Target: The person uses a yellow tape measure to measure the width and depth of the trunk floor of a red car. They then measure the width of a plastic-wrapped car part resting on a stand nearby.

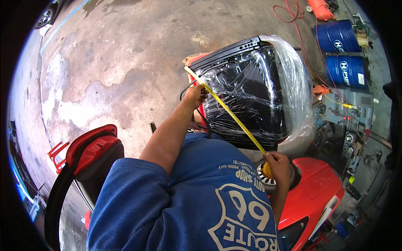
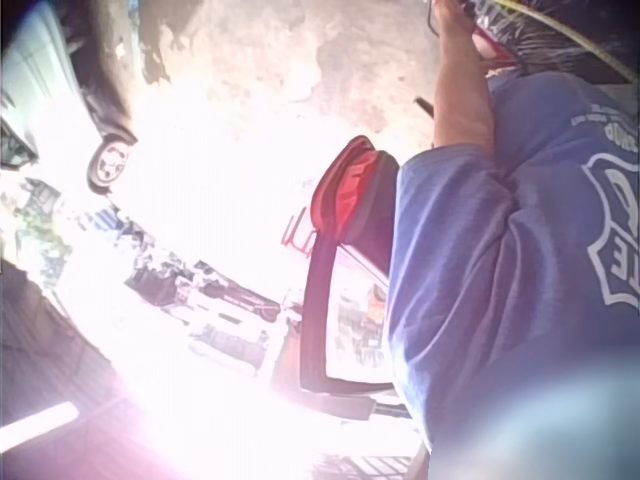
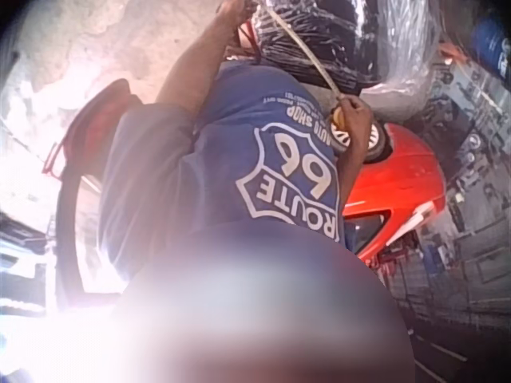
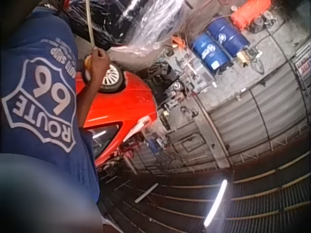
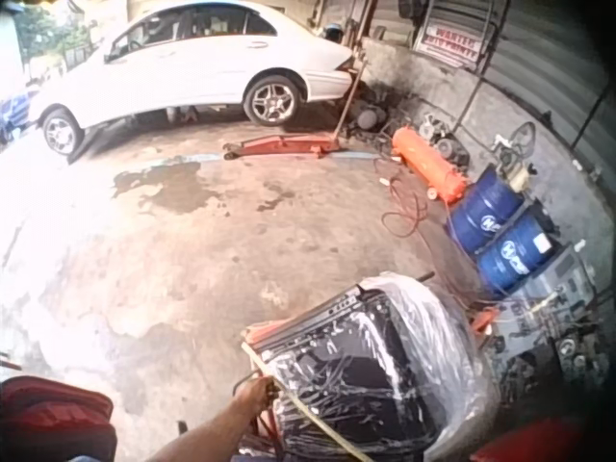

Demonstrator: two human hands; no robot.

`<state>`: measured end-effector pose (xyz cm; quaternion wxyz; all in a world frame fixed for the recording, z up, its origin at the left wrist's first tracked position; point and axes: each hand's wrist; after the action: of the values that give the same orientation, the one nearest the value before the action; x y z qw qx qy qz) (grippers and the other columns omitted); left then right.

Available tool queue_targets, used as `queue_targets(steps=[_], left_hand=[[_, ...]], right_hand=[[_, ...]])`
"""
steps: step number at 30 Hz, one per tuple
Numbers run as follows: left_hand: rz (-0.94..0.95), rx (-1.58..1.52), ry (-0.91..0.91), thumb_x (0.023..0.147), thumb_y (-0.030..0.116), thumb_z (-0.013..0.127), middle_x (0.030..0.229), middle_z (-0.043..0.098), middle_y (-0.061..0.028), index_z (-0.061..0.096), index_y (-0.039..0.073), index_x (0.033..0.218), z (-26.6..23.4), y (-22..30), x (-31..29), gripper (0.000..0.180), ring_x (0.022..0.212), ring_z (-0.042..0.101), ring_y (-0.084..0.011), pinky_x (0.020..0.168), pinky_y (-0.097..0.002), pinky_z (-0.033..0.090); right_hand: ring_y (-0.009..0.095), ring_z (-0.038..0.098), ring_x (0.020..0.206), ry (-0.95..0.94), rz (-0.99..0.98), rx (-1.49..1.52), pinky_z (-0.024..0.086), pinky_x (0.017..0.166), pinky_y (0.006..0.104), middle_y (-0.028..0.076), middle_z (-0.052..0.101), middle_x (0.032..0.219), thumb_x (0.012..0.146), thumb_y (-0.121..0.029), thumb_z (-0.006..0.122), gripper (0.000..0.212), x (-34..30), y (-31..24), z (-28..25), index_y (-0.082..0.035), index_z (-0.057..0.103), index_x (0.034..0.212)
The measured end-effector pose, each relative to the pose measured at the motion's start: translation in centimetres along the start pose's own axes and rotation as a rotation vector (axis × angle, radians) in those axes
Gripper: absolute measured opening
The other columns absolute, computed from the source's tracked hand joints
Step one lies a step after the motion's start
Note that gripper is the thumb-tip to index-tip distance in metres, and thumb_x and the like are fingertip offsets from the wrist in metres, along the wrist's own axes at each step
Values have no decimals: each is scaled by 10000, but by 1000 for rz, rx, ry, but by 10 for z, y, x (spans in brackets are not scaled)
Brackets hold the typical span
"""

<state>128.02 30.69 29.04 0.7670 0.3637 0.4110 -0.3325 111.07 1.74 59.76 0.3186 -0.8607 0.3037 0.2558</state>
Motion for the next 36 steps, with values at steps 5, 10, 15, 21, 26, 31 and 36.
queue_targets(steps=[5,10,15,21,26,31,36], left_hand=[[-5,37,-5,977,283,524,759,632,-16,618,113,958,-3,-1,-2,196,608,576,-151,501,-311,390],[-4,48,-52,985,302,508,775,613,-3,602,132,962,-4,-3,0,195,643,570,-145,527,-311,384],[1,37,-22,971,273,538,762,641,-7,633,108,947,-4,-4,-1,192,595,587,-134,498,-294,396],[13,94,19,968,284,549,758,632,0,624,117,932,-1,-1,-2,187,604,578,-133,495,-304,387],[43,187,89,955,314,571,771,651,-3,632,134,921,1,-6,8,193,592,596,-136,466,-305,388],[117,153,66,950,267,560,749,664,-33,649,83,938,-9,-6,23,205,557,572,-131,461,-293,404],[89,109,-19,962,301,566,744,645,-5,643,103,945,-12,-5,27,213,588,572,-118,447,-276,405]], right_hand=[[153,628,700,18,-21,-52,474,661,319,117,680,738,872,-244,664,294,1,0,-1,39,711,933],[184,651,727,2,50,-20,484,685,327,137,699,787,870,-247,665,314,1,-2,-4,56,712,937],[170,636,716,15,10,-28,481,675,322,129,686,773,870,-247,672,317,2,4,-3,64,708,922],[135,578,627,-5,9,-23,453,601,329,94,633,666,869,-261,677,339,-1,14,-10,76,677,835],[129,559,601,16,28,-72,439,579,338,87,607,627,874,-280,668,352,-7,6,-16,68,672,820],[135,566,594,17,-66,-41,444,579,344,108,613,635,866,-298,666,345,1,12,-12,46,691,841],[51,505,558,-13,-23,-61,389,510,265,-12,587,621,890,-242,680,289,10,29,-13,38,720,830]])
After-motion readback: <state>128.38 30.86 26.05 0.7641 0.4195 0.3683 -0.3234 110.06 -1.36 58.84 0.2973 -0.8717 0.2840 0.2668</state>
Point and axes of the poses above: each hand's wrist, its own x-axis towards the middle knuckle, its own z-axis out of the palm, y = z × x
